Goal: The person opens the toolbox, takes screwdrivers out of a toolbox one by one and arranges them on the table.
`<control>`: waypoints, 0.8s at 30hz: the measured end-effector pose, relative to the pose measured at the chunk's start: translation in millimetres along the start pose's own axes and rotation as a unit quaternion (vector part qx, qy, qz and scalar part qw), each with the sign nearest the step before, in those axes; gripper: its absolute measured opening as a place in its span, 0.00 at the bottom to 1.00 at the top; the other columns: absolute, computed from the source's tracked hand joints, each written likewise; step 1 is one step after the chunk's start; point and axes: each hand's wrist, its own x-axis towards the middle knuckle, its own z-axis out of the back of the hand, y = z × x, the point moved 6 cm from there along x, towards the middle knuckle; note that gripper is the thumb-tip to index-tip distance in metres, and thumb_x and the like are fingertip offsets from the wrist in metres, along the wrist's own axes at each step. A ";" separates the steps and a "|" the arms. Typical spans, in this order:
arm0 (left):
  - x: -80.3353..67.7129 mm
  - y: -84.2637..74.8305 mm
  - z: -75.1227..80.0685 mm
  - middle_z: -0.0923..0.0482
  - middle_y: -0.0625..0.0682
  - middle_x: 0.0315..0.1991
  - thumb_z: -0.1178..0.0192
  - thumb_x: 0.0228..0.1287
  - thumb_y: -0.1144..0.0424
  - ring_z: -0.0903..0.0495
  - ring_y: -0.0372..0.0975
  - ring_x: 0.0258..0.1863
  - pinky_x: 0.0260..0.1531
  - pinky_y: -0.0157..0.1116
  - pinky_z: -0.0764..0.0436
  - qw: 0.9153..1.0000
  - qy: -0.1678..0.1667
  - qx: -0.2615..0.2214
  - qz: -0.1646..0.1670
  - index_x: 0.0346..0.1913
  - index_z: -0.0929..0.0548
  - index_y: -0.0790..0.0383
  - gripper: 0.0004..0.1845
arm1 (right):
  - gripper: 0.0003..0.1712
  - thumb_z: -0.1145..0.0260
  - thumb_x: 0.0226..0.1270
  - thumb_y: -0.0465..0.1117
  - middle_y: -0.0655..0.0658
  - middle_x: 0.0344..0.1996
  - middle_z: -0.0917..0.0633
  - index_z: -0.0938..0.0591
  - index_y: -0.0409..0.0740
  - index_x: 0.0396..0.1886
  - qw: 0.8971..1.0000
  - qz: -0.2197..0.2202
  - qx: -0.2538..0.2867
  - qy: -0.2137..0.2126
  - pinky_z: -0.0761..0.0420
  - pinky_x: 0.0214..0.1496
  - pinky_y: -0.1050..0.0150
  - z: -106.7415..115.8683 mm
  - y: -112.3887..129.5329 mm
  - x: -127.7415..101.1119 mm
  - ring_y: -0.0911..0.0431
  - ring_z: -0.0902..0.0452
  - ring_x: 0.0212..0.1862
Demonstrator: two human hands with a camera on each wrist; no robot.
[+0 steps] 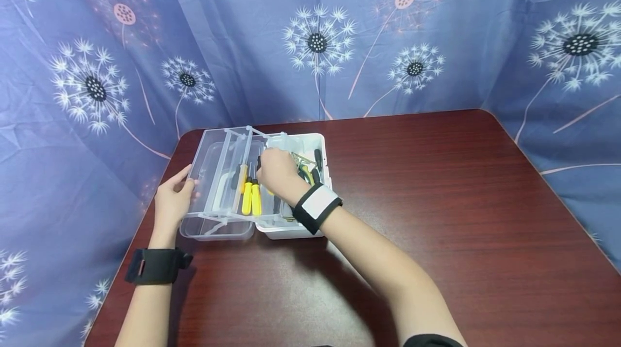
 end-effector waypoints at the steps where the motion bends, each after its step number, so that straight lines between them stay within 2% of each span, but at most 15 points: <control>1: -0.3 0.2 0.0 0.13 0.57 0.45 0.53 0.68 0.60 0.24 0.22 0.19 0.24 0.24 0.27 1.000 0.001 -0.001 0.002 0.66 0.28 0.41 0.25 | 0.16 0.41 0.56 0.37 0.52 0.14 0.35 0.36 0.49 0.15 1.000 -0.002 0.007 0.001 0.39 0.19 0.67 0.1 -0.4 -0.4 0.60 0.42 0.17; 9: -0.5 0.9 -0.1 0.13 0.57 0.45 0.53 0.68 0.59 0.24 0.22 0.19 0.24 0.24 0.26 1.000 0.001 -0.005 0.005 0.66 0.28 0.40 0.25 | 0.09 0.42 0.57 0.37 0.51 0.15 0.34 0.30 0.45 0.19 1.000 -0.012 0.010 -0.012 0.38 0.19 0.67 4.6 -7.1 -4.3 0.59 0.40 0.18; 16: -1.1 0.4 0.3 0.14 0.57 0.45 0.53 0.67 0.60 0.24 0.22 0.19 0.24 0.24 0.26 1.000 0.002 -0.009 0.010 0.66 0.28 0.40 0.25 | 0.12 0.43 0.57 0.37 0.52 0.15 0.36 0.34 0.47 0.17 0.999 -0.023 0.010 -0.027 0.37 0.21 0.65 13.5 -22.6 -7.5 0.59 0.41 0.19; 24: -2.2 -0.4 -0.2 0.14 0.56 0.47 0.53 0.68 0.60 0.24 0.21 0.20 0.25 0.24 0.26 1.000 0.007 -0.007 0.020 0.67 0.29 0.39 0.25 | 0.11 0.43 0.55 0.36 0.52 0.14 0.37 0.35 0.47 0.18 0.998 -0.027 0.014 -0.054 0.41 0.20 0.66 16.2 -43.8 -12.1 0.58 0.43 0.19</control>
